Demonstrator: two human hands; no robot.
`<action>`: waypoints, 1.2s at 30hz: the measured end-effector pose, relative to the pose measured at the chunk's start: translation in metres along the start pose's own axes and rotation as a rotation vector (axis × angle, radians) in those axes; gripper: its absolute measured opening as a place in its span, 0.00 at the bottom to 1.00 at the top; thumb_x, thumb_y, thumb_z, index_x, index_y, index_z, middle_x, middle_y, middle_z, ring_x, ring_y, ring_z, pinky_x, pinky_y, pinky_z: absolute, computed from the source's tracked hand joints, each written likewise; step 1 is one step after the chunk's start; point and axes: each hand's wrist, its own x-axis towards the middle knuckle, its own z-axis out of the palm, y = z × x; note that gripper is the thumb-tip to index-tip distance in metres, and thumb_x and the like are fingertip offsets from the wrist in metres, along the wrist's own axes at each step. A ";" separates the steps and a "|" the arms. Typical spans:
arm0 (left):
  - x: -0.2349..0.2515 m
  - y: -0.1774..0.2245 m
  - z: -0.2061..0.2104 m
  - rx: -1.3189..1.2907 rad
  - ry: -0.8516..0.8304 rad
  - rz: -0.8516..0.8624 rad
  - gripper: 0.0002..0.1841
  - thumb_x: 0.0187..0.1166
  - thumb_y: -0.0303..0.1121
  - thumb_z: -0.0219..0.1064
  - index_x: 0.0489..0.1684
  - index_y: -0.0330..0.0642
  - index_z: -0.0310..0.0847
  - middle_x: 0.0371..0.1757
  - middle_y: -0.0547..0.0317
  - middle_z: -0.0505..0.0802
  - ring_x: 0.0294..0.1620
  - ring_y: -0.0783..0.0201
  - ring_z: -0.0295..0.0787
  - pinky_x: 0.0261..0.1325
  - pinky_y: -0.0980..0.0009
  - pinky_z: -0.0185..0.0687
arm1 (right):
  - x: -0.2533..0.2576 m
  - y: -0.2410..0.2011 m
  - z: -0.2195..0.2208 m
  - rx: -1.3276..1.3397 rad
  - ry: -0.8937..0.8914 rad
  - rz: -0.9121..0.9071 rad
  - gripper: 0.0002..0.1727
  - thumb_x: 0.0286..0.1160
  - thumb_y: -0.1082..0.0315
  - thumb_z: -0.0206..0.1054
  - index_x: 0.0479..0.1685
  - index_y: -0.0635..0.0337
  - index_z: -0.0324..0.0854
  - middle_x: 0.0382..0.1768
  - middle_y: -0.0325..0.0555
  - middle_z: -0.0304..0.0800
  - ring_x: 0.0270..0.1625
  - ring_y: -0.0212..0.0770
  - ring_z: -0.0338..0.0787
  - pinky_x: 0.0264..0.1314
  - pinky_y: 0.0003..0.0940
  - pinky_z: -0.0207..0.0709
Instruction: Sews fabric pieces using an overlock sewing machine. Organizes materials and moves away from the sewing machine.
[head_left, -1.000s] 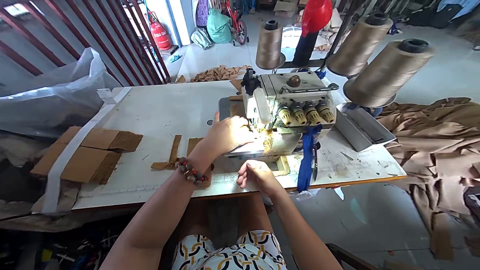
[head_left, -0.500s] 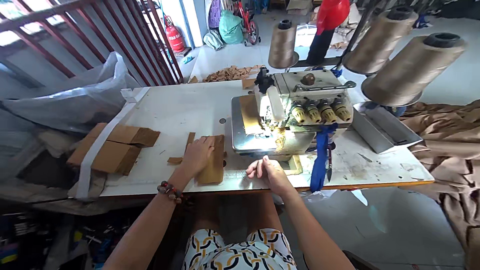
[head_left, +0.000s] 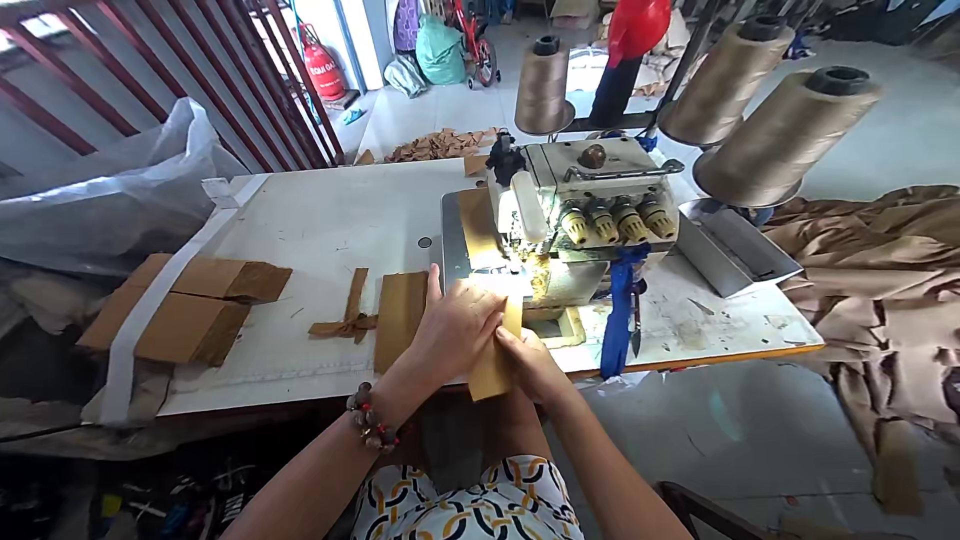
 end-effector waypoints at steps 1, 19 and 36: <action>0.001 0.004 0.000 0.021 -0.023 -0.007 0.15 0.85 0.39 0.62 0.61 0.48 0.91 0.52 0.56 0.95 0.61 0.47 0.90 0.76 0.17 0.49 | -0.001 -0.001 -0.004 0.010 0.005 0.006 0.14 0.88 0.67 0.47 0.49 0.62 0.78 0.34 0.38 0.94 0.38 0.30 0.95 0.47 0.31 0.90; 0.042 -0.017 -0.019 -0.079 -0.225 -0.120 0.23 0.85 0.52 0.60 0.66 0.49 0.88 0.68 0.57 0.91 0.77 0.52 0.83 0.83 0.19 0.42 | 0.021 -0.013 -0.013 -0.002 -0.204 -0.104 0.26 0.91 0.66 0.35 0.35 0.59 0.82 0.24 0.36 0.93 0.26 0.29 0.92 0.34 0.24 0.87; -0.034 -0.109 -0.030 -0.030 -0.415 -0.586 0.14 0.88 0.29 0.61 0.64 0.30 0.81 0.59 0.33 0.88 0.60 0.34 0.87 0.64 0.35 0.80 | 0.026 0.018 -0.025 -0.082 -0.239 -0.291 0.30 0.91 0.66 0.35 0.21 0.53 0.80 0.34 0.36 0.95 0.41 0.32 0.93 0.52 0.31 0.87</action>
